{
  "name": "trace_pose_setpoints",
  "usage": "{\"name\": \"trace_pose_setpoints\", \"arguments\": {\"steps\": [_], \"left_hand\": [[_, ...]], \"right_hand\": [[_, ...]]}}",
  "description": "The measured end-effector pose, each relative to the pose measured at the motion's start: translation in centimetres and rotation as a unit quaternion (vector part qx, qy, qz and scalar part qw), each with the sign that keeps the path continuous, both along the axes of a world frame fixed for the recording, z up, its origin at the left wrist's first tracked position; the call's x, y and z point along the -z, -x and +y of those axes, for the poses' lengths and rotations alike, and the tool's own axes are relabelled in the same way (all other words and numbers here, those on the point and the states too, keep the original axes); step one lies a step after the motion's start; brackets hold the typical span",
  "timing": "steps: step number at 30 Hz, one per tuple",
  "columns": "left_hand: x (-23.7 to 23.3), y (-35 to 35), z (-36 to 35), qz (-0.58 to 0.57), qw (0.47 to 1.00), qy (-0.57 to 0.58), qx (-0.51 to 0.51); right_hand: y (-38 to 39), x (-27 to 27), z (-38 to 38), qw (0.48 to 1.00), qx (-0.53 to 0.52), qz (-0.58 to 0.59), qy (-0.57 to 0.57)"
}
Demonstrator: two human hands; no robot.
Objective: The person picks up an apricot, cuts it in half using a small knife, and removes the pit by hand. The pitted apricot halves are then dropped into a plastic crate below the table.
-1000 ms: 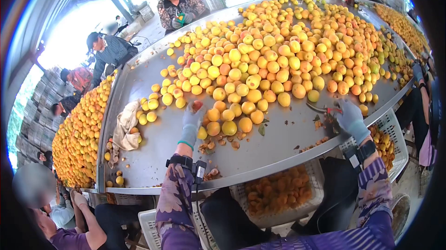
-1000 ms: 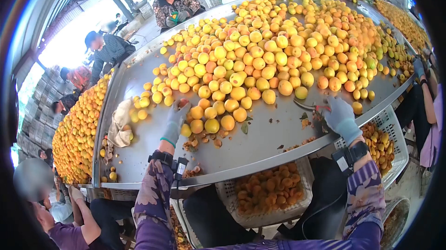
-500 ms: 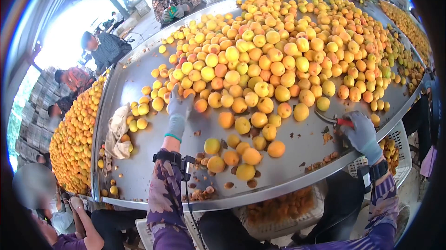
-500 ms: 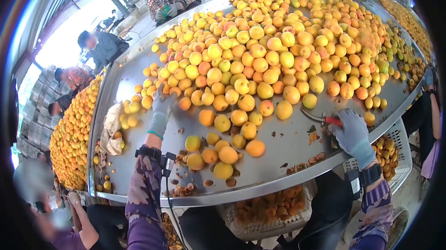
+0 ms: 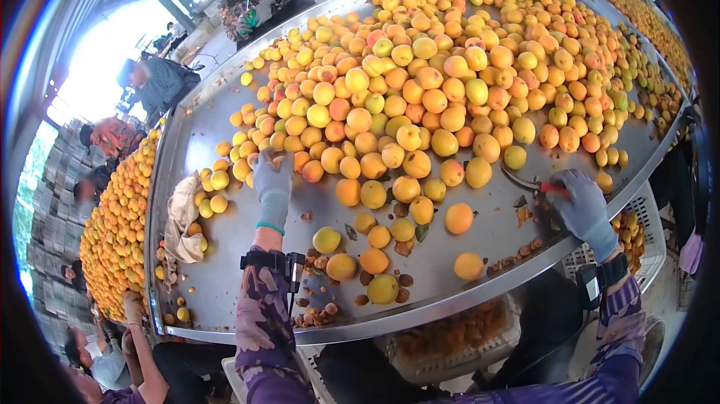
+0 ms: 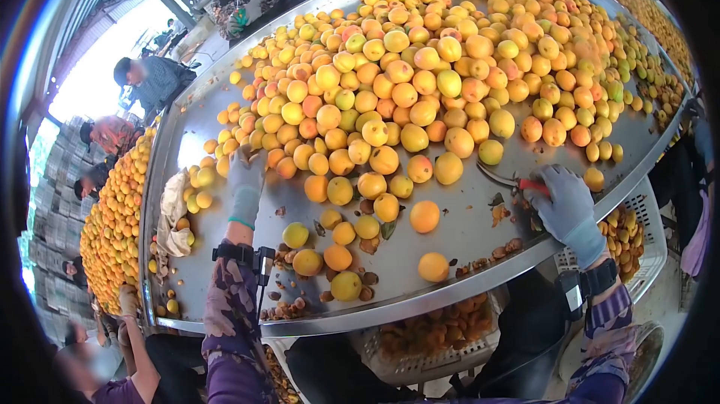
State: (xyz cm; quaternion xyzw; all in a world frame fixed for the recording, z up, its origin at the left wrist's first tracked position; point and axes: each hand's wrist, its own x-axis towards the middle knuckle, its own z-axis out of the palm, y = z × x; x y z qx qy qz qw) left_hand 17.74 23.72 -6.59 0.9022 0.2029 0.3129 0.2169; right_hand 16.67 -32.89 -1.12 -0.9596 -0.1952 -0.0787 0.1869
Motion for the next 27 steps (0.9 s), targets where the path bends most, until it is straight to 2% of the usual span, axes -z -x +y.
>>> {"name": "trace_pose_setpoints", "arguments": {"steps": [2, 3, 4, 5, 6, 8, 9, 11, 12, 15, 16, 17, 19, 20, 21, 23, 24, 25, 27], "left_hand": [[1.1, -0.2, -0.4, 0.022, 0.994, 0.024, -0.109], [1.3, -0.2, -0.2, 0.021, 0.994, 0.024, -0.107], [-0.5, 0.3, -1.5, 0.069, 0.978, 0.182, -0.071], [-1.8, 0.8, -2.7, 0.117, 0.935, 0.334, -0.035], [-2.0, 1.4, -3.6, 0.117, 0.935, 0.332, -0.037], [-2.0, 2.5, -5.8, 0.115, 0.906, 0.367, 0.178], [-2.2, 2.8, -6.7, 0.115, 0.906, 0.368, 0.176], [-2.7, 3.1, -8.4, 0.117, 0.897, 0.307, 0.294], [-2.8, 3.0, -8.1, 0.102, 0.855, 0.399, 0.314], [-4.8, 5.2, -6.9, 0.049, 0.864, 0.419, 0.275], [-5.1, 6.2, -6.4, 0.093, 0.907, 0.336, 0.236], [-5.2, 7.3, -5.9, 0.097, 0.908, 0.334, 0.235], [-5.0, 9.5, -5.2, 0.273, 0.932, 0.187, 0.15], [-4.4, 10.3, -5.1, 0.305, 0.937, 0.111, 0.129], [-4.1, 11.3, -5.0, 0.307, 0.936, 0.111, 0.128], [-5.5, 12.6, -6.8, 0.337, 0.901, 0.191, 0.194], [-7.2, 13.3, -8.6, 0.368, 0.872, 0.277, 0.166], [-6.5, 13.2, -9.2, 0.369, 0.871, 0.278, 0.166], [-4.9, 13.3, -10.1, 0.269, 0.84, 0.4, 0.249]], "right_hand": [[-0.1, -0.2, 0.0, 1.0, 0.008, 0.022, -0.01], [-0.1, -0.3, -0.1, 1.0, 0.011, 0.021, -0.011], [0.0, -0.4, -0.1, 1.0, 0.01, 0.02, -0.006], [0.0, -0.3, 0.0, 1.0, 0.007, 0.02, -0.002], [0.0, -0.3, 0.1, 1.0, 0.006, 0.021, -0.004], [-0.1, -0.2, 0.0, 0.999, 0.027, 0.036, 0.0], [-0.1, -0.2, 0.0, 0.999, 0.026, 0.037, 0.001], [-0.1, -0.1, -0.1, 0.999, 0.014, 0.03, -0.005], [-0.1, 0.0, -0.2, 0.999, 0.016, 0.031, -0.001], [-0.1, 0.3, -0.6, 1.0, 0.01, 0.012, -0.012], [-0.1, 0.3, -0.6, 1.0, 0.015, 0.018, 0.007], [-0.2, 0.3, -0.5, 0.999, 0.018, 0.023, 0.025], [-0.2, 0.5, -0.6, 0.999, 0.021, 0.027, 0.021], [-0.2, 0.4, -0.5, 0.998, 0.024, 0.031, 0.052], [-0.3, 0.2, -0.5, 0.996, 0.027, 0.033, 0.084], [-0.4, 0.3, -0.5, 0.994, 0.03, 0.051, 0.093], [-0.5, 0.3, -0.5, 0.992, 0.033, 0.065, 0.101], [-0.5, 0.2, -0.4, 0.992, 0.033, 0.066, 0.102], [-0.3, -0.1, -0.3, 0.991, 0.019, 0.075, 0.108]]}}
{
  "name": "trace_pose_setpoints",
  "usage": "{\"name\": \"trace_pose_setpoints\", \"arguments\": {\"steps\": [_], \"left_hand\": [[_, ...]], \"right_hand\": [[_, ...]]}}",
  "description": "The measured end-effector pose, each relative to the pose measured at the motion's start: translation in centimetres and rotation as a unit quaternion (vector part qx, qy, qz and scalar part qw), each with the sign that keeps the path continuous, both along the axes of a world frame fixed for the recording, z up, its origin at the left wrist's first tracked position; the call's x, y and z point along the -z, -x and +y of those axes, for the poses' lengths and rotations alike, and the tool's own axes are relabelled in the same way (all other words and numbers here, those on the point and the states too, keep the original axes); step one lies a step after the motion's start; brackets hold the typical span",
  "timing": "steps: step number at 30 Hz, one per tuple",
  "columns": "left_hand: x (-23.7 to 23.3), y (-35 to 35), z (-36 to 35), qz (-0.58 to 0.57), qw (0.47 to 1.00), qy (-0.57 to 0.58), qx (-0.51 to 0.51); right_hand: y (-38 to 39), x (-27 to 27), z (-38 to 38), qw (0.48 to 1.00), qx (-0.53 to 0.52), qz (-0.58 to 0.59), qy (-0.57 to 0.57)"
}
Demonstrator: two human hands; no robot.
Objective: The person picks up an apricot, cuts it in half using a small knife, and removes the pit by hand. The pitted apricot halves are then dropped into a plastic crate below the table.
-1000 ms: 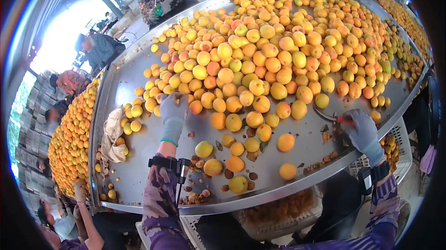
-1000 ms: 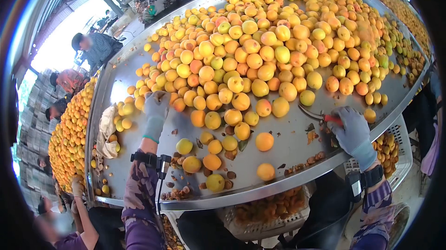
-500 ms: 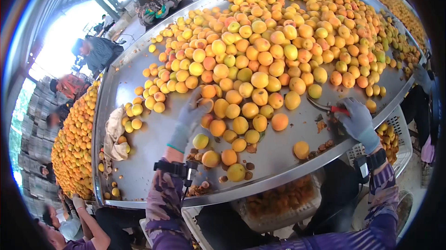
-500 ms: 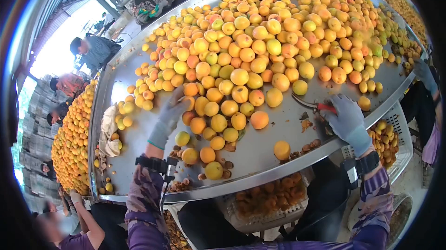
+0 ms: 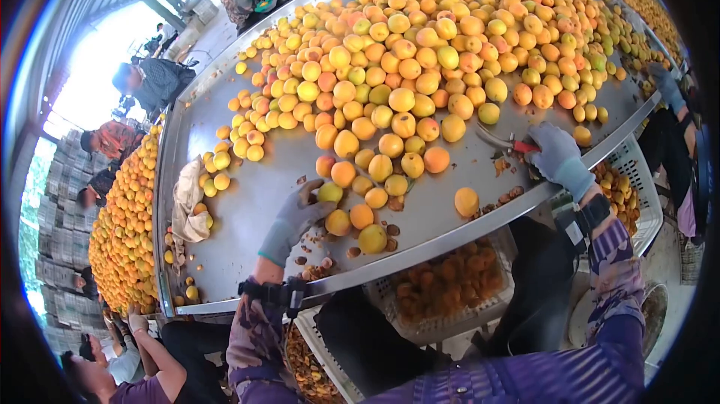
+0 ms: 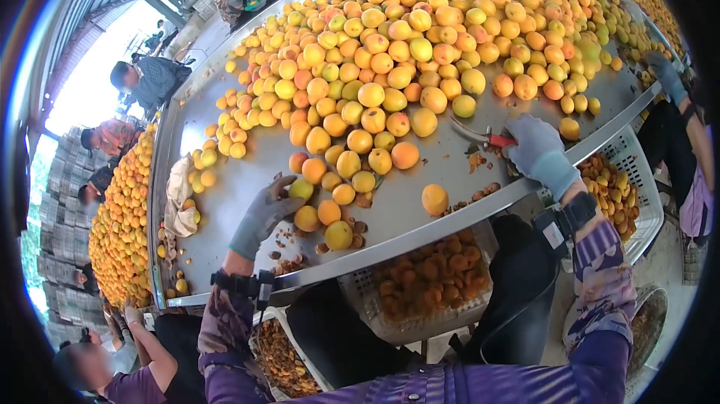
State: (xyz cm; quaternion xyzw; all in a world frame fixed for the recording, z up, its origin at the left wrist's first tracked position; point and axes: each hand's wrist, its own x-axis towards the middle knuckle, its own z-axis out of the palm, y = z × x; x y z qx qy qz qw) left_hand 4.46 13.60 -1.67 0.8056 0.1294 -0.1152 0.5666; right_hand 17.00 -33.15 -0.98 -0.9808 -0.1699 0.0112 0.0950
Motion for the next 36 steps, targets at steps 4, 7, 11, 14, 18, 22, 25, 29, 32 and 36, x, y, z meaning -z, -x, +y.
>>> {"name": "trace_pose_setpoints", "arguments": {"steps": [4, 7, 11, 14, 18, 22, 25, 29, 32, 36], "left_hand": [[-0.7, -1.4, -3.7, -0.048, 0.999, -0.015, 0.002], [1.9, -2.6, -2.1, -0.07, 0.991, -0.115, 0.013], [-0.2, -4.5, -2.0, -0.106, 0.983, -0.119, -0.095], [0.4, -8.3, -0.6, -0.226, 0.957, -0.143, -0.11], [-2.3, -12.8, -3.6, -0.111, 0.861, -0.491, -0.071], [-1.8, -16.4, -5.0, -0.016, 0.784, -0.62, -0.01], [-2.2, -18.1, -3.4, 0.017, 0.802, -0.597, 0.008], [-0.6, -17.1, -1.1, -0.068, 0.844, -0.531, -0.019], [1.0, -16.1, 1.0, -0.172, 0.869, -0.463, -0.04], [-1.0, -13.4, -2.0, -0.223, 0.831, -0.505, -0.069]], "right_hand": [[-0.1, 0.5, -0.4, 0.998, 0.009, -0.027, -0.047], [-0.2, 0.2, -1.2, 0.977, -0.031, -0.112, -0.177], [3.1, -7.6, 1.1, 0.822, 0.053, 0.062, -0.564], [6.8, -11.8, 3.5, 0.719, 0.082, 0.149, -0.674], [9.0, -9.2, 7.4, 0.663, 0.137, 0.198, -0.709], [8.0, -4.8, 9.1, 0.696, 0.137, 0.195, -0.677], [7.1, -2.6, 9.5, 0.725, 0.052, 0.143, -0.672], [6.8, -2.0, 9.3, 0.79, 0.011, 0.115, -0.602], [7.2, -1.1, 9.5, 0.713, 0.024, 0.146, -0.685], [7.2, -1.3, 10.4, 0.715, 0.046, 0.174, -0.676]]}}
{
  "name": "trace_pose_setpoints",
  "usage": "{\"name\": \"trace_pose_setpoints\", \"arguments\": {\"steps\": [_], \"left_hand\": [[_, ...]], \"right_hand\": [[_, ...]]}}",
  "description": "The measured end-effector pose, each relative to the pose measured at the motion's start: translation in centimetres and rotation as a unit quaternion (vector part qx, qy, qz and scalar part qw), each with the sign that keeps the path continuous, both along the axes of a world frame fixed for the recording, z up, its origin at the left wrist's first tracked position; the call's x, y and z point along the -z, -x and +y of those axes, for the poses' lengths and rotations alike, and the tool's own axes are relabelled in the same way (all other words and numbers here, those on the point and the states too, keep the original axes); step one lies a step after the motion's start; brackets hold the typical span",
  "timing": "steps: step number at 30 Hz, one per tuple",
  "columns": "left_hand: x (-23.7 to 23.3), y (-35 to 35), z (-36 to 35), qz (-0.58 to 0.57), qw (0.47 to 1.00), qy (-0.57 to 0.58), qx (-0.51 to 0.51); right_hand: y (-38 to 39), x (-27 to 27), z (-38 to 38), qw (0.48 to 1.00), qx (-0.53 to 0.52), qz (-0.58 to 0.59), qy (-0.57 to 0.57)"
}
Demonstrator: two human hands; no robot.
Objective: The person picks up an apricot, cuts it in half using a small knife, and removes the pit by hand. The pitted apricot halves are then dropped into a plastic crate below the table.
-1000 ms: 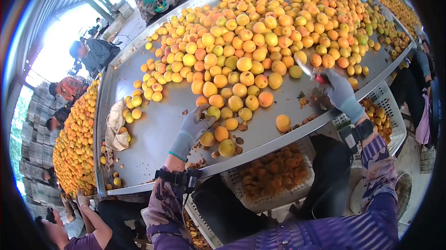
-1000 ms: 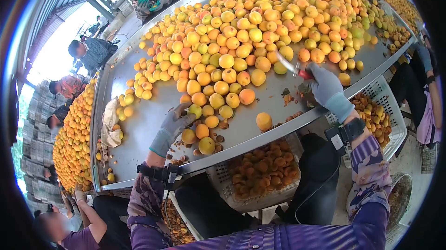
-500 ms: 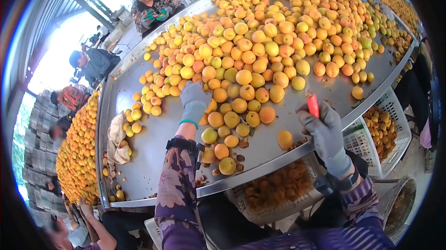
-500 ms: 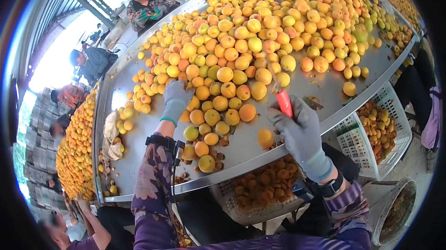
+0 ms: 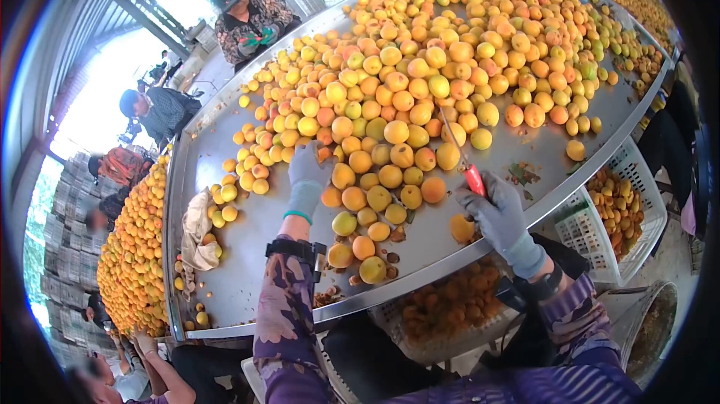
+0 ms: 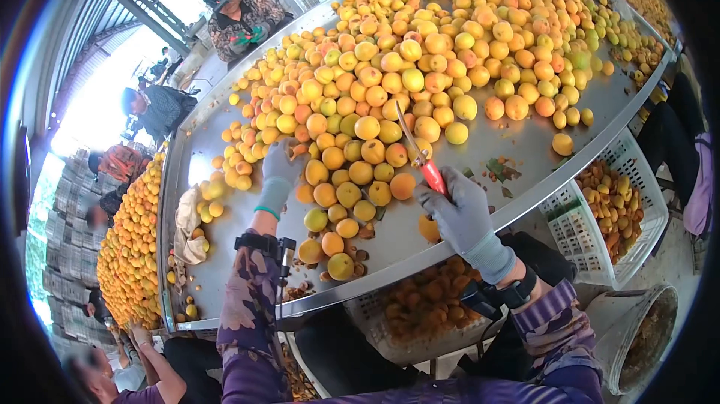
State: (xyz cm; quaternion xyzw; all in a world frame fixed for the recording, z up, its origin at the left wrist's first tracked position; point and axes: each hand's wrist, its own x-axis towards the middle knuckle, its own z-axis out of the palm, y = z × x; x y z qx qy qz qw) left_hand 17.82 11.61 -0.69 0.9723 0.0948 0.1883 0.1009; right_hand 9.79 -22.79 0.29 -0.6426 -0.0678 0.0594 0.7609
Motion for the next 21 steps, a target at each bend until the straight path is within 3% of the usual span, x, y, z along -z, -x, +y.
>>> {"name": "trace_pose_setpoints", "arguments": {"steps": [1, 2, 4, 6, 8, 11, 15, 17, 21], "left_hand": [[-0.5, -0.2, -0.3, 0.071, 0.996, 0.041, -0.021], [-0.5, -0.8, -0.7, 0.067, 0.997, 0.042, -0.022], [-0.5, -2.0, -1.6, 0.165, 0.984, -0.044, -0.045], [-0.8, -3.4, -1.8, 0.177, 0.98, -0.073, -0.06], [-1.3, -4.3, -1.8, 0.26, 0.959, 0.021, -0.108], [-1.3, -4.8, -1.3, 0.283, 0.955, -0.034, -0.085], [-1.1, -2.8, -0.7, 0.282, 0.958, -0.04, -0.045], [-0.3, -1.2, 0.5, 0.125, 0.986, 0.081, 0.077], [0.1, 1.6, 0.4, 0.053, 0.992, 0.063, 0.1]], "right_hand": [[0.2, -0.1, 0.2, 1.0, -0.012, -0.007, 0.008], [0.5, -0.1, 0.5, 0.999, -0.024, -0.012, 0.017], [0.7, 0.2, 1.0, 0.999, -0.006, -0.024, 0.026], [0.6, 0.2, 1.1, 0.993, -0.015, -0.052, 0.102], [0.4, 0.6, 1.3, 0.995, -0.013, -0.055, 0.083], [0.2, 0.7, 1.3, 0.995, -0.009, -0.058, 0.082], [0.4, 0.3, 1.0, 0.993, -0.005, -0.084, 0.083], [0.5, 0.0, 0.7, 0.992, -0.001, -0.082, 0.093], [0.8, 0.0, 0.8, 0.993, -0.017, -0.073, 0.096]]}}
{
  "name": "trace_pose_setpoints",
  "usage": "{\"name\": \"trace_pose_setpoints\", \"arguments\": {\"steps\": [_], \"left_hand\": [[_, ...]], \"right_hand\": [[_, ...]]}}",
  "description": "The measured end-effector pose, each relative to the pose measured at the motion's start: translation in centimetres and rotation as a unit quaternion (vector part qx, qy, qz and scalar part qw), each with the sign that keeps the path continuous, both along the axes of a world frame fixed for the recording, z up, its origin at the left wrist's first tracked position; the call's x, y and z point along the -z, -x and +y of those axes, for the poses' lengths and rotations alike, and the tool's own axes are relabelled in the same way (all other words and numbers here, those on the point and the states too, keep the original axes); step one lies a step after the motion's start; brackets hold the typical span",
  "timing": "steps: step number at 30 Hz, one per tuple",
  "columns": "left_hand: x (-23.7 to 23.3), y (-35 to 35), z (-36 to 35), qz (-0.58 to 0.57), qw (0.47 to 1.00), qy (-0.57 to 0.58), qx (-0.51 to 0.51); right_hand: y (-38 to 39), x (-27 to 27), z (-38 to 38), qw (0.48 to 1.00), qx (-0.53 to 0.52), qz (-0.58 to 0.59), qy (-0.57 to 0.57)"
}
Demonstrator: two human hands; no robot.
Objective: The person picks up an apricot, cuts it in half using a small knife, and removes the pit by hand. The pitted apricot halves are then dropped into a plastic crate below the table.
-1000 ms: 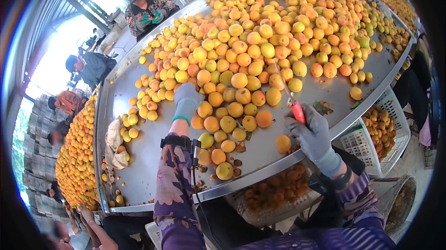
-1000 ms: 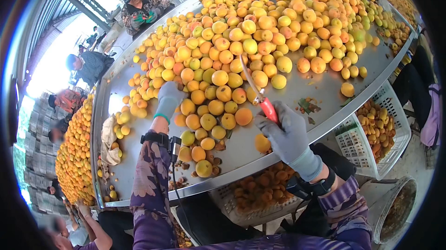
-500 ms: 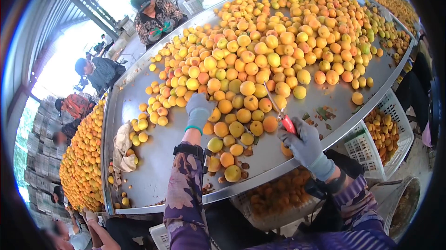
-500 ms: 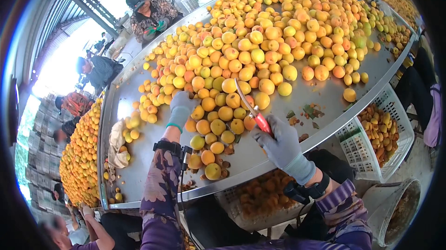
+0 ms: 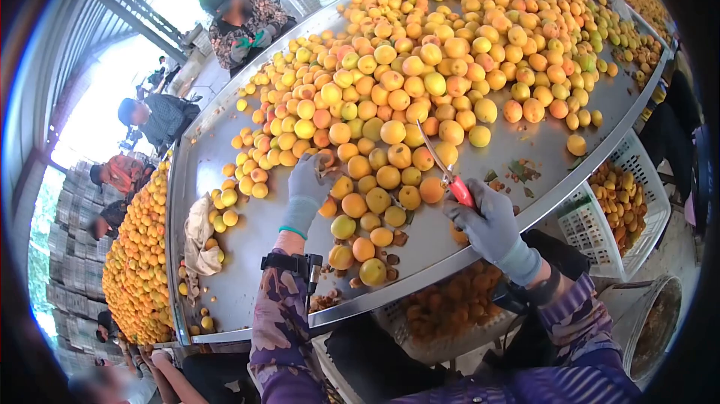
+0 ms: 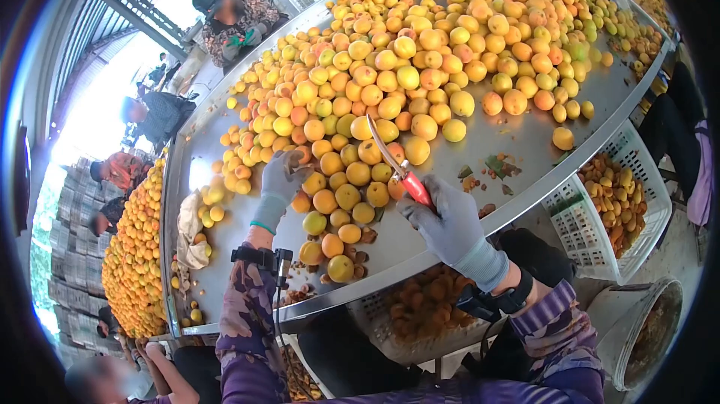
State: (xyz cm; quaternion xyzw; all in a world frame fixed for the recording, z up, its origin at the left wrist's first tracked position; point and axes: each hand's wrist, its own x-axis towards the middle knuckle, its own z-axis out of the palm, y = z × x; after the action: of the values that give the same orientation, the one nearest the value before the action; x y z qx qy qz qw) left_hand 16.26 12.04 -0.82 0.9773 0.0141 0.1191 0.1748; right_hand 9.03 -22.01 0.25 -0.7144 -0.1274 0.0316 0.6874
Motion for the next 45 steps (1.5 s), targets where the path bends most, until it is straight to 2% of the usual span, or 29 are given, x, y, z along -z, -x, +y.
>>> {"name": "trace_pose_setpoints", "arguments": {"steps": [4, 6, 10, 12, 13, 15, 16, 18, 22, 24, 28, 31, 33, 38, 40, 41, 43, 44, 45], "left_hand": [[-0.5, -0.6, 0.0, -0.014, 0.997, 0.004, -0.071], [-1.3, -1.3, -0.7, 0.149, 0.974, -0.08, -0.154], [0.0, -1.6, 0.7, 0.174, 0.968, -0.088, -0.156], [2.7, -1.6, 3.0, 0.13, 0.98, 0.135, -0.065], [2.7, -1.4, 3.0, 0.132, 0.98, 0.135, -0.065], [2.6, -1.2, 3.2, 0.149, 0.916, 0.355, -0.117], [2.1, -0.8, 2.6, 0.148, 0.916, 0.355, -0.116], [0.9, -0.1, 0.8, 0.122, 0.85, 0.495, -0.131], [1.7, -0.4, 1.5, 0.039, 0.868, 0.483, -0.104], [1.4, 0.0, 1.5, -0.001, 0.87, 0.492, -0.007], [0.2, 1.0, 0.5, 0.025, 0.858, 0.513, 0.005], [-0.6, 2.1, -0.4, 0.024, 0.83, 0.557, 0.018], [-2.7, 3.4, -2.5, 0.041, 0.8, 0.598, 0.022], [-5.2, 7.2, -7.2, 0.068, 0.781, 0.62, 0.03], [-5.6, 9.2, -9.4, 0.09, 0.769, 0.633, 0.026], [-5.5, 10.2, -10.4, 0.092, 0.767, 0.634, 0.026], [-5.2, 12.4, -12.3, 0.143, 0.824, 0.548, 0.023], [-4.9, 13.4, -13.3, 0.142, 0.824, 0.547, 0.02], [-4.5, 14.3, -14.3, 0.147, 0.868, 0.471, 0.056]], "right_hand": [[0.2, -0.2, 0.2, 0.999, -0.005, -0.02, 0.043], [0.3, -0.2, 0.3, 0.999, -0.005, -0.021, 0.027], [0.1, -0.3, 0.3, 1.0, 0.0, -0.007, 0.003], [0.1, 0.1, 0.2, 1.0, -0.004, -0.008, 0.007], [0.1, 0.3, 0.2, 1.0, -0.007, -0.012, 0.009], [0.1, 0.2, 0.4, 1.0, -0.008, -0.011, 0.016], [0.1, 0.1, 0.4, 1.0, -0.011, -0.013, 0.024], [0.1, -0.3, 0.6, 1.0, -0.007, -0.018, 0.022], [0.1, -0.1, 0.6, 1.0, -0.01, -0.014, 0.003], [0.0, 0.2, 0.5, 1.0, -0.012, -0.017, 0.016], [0.1, -0.2, 0.5, 1.0, -0.013, -0.018, 0.008], [0.1, -0.3, 0.4, 1.0, -0.015, -0.004, 0.01], [0.1, -0.1, 0.2, 1.0, -0.017, -0.007, 0.0], [0.1, -0.5, 0.0, 1.0, -0.006, 0.015, -0.022], [0.1, -0.6, -0.2, 0.992, 0.008, 0.068, -0.104], [0.1, -0.7, -0.5, 0.992, 0.009, 0.07, -0.102], [-0.1, -1.0, -0.9, 0.995, 0.008, 0.079, -0.064], [-0.1, -1.1, -1.0, 0.995, 0.005, 0.08, -0.065], [0.0, -1.2, -1.1, 0.994, 0.004, 0.083, -0.068]]}}
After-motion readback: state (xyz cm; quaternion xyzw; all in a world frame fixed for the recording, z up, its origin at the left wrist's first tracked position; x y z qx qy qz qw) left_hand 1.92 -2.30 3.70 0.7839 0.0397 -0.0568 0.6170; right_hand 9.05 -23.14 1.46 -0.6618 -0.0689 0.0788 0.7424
